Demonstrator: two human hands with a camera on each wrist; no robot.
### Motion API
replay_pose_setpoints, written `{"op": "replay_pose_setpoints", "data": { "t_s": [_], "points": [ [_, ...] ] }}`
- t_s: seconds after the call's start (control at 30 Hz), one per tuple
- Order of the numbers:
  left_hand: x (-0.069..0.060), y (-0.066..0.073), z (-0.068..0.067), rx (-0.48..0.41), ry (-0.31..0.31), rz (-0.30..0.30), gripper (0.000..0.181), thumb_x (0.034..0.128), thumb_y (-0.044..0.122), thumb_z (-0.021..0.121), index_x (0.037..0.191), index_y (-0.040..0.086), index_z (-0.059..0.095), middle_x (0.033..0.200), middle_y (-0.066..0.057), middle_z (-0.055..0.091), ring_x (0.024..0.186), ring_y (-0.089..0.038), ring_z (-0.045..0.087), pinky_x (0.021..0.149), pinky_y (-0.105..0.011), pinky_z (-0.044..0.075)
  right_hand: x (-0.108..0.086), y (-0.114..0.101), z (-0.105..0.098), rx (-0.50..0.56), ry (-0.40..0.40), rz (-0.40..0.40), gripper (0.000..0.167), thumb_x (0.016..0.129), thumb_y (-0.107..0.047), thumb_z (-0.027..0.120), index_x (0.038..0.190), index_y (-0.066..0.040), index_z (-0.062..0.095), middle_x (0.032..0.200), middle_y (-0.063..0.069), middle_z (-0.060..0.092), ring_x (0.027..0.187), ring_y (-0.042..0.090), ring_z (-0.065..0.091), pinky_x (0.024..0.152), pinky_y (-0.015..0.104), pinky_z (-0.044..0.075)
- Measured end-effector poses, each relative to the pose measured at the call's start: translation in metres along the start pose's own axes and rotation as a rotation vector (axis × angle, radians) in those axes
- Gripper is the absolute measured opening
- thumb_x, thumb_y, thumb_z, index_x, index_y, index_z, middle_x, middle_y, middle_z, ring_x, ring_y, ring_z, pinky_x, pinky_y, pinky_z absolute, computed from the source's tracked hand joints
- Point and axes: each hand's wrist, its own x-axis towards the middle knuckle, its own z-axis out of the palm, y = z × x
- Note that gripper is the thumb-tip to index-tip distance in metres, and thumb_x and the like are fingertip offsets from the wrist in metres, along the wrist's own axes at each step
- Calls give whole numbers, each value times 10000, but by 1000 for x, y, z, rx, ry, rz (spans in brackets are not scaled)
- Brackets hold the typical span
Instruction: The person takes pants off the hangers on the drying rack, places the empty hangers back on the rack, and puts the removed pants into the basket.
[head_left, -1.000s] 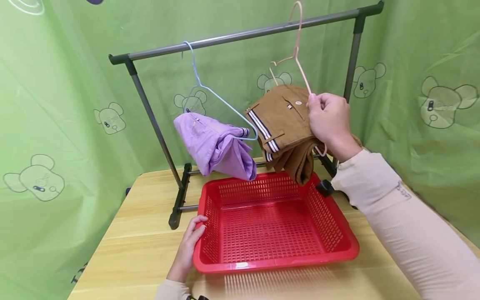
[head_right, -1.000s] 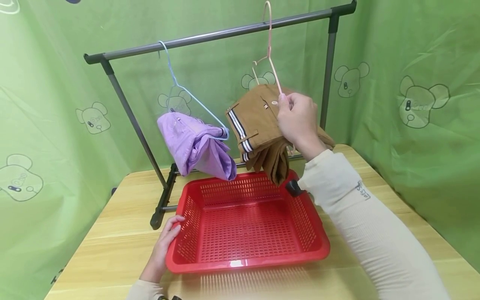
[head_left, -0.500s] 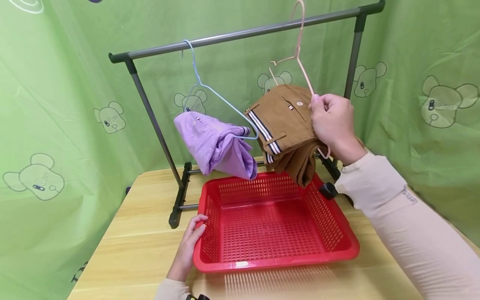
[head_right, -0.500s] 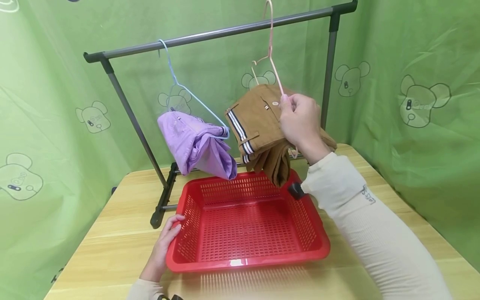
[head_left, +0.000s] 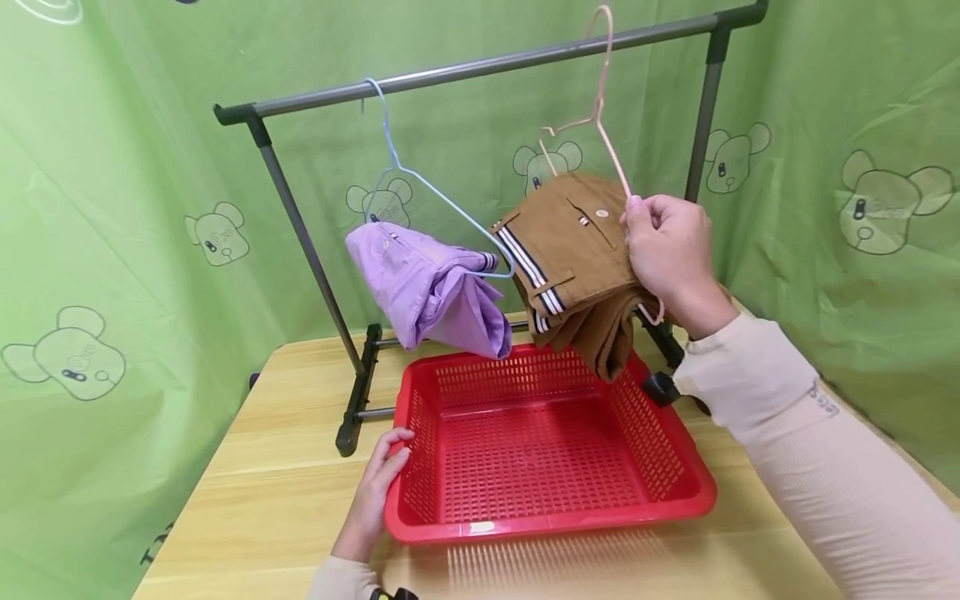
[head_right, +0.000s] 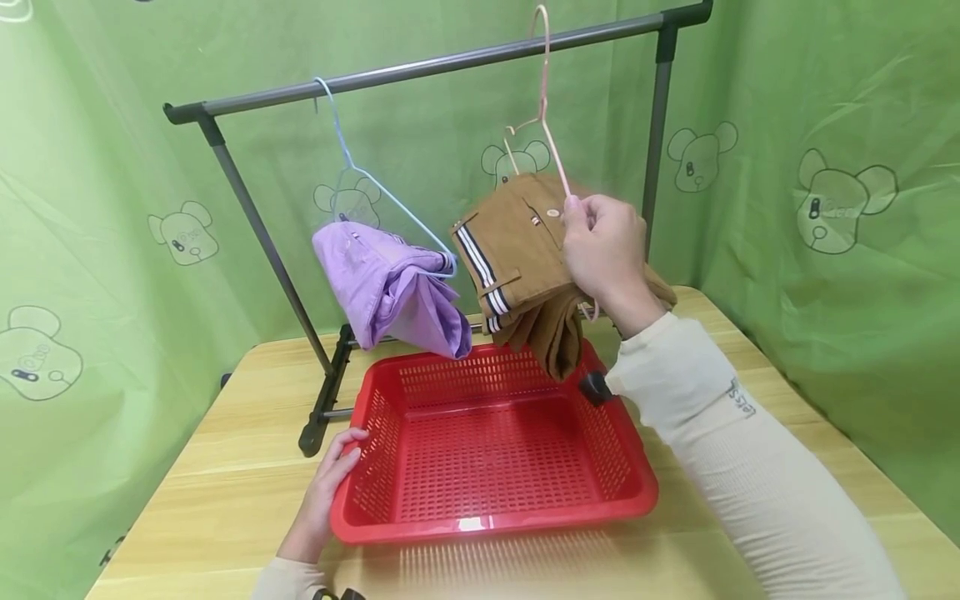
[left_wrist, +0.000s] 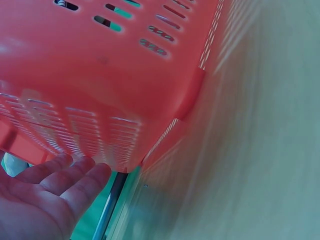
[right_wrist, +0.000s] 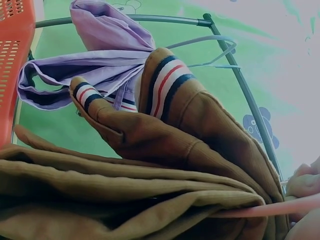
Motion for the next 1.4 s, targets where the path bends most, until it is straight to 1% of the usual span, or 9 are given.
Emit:
{"op": "replay_pose_setpoints", "data": {
  "t_s": [0.2, 0.33, 0.6, 0.77, 0.9, 1.27, 1.4],
  "points": [
    [-1, 0, 1, -11, -1, 23, 270, 1033, 222, 445, 1255, 71, 422, 1213, -209, 498, 1019, -344, 595, 829, -421, 547, -4, 3, 0, 2, 15, -6, 361, 1020, -286, 487, 933, 2, 686, 629, -75, 576, 561, 96, 472, 522, 231, 370],
    [-1, 1, 1, -13, 0, 29, 258, 1033, 221, 447, 1249, 81, 432, 1205, -194, 508, 1016, -332, 599, 828, -414, 547, -6, 4, 0, -10, 14, -9, 375, 1019, -306, 486, 928, -4, 688, 626, -79, 576, 558, 95, 472, 522, 236, 364],
    [-1, 1, -1, -2, -5, 9, 309, 1036, 242, 441, 1277, 52, 398, 1240, -244, 474, 1032, -356, 584, 838, -436, 541, -11, 3, 1, -2, 11, -17, 365, 1017, -292, 493, 914, 1, 685, 636, -23, 596, 548, 97, 465, 535, 249, 358],
    [0, 1, 0, -11, 3, -6, 328, 1036, 237, 435, 1293, 41, 383, 1266, -275, 446, 1044, -380, 575, 845, -452, 537, -14, 4, 1, 8, 11, -20, 364, 1015, -286, 498, 909, 8, 683, 630, -18, 596, 543, 96, 465, 533, 244, 357],
    [0, 1, 0, -14, 3, -5, 327, 1035, 230, 439, 1293, 37, 383, 1270, -282, 439, 1045, -379, 571, 850, -443, 536, -16, 5, 0, 24, -2, -18, 361, 1017, -275, 497, 910, 18, 678, 633, -15, 594, 543, 97, 468, 525, 235, 363],
    [0, 0, 0, -3, 9, -6, 347, 1030, 242, 451, 1298, 32, 383, 1263, -285, 443, 1032, -374, 576, 836, -422, 544, -21, 8, -1, -1, -11, -20, 383, 1014, -289, 492, 888, 22, 677, 587, -50, 577, 534, 104, 458, 557, 253, 355],
    [0, 0, -1, -5, 7, -3, 335, 1028, 236, 453, 1293, 40, 389, 1258, -290, 445, 1028, -387, 574, 832, -427, 545, -23, 9, -2, 6, -17, -22, 382, 1014, -286, 491, 886, 24, 676, 583, -60, 573, 527, 98, 462, 543, 246, 357]
  ]
}}
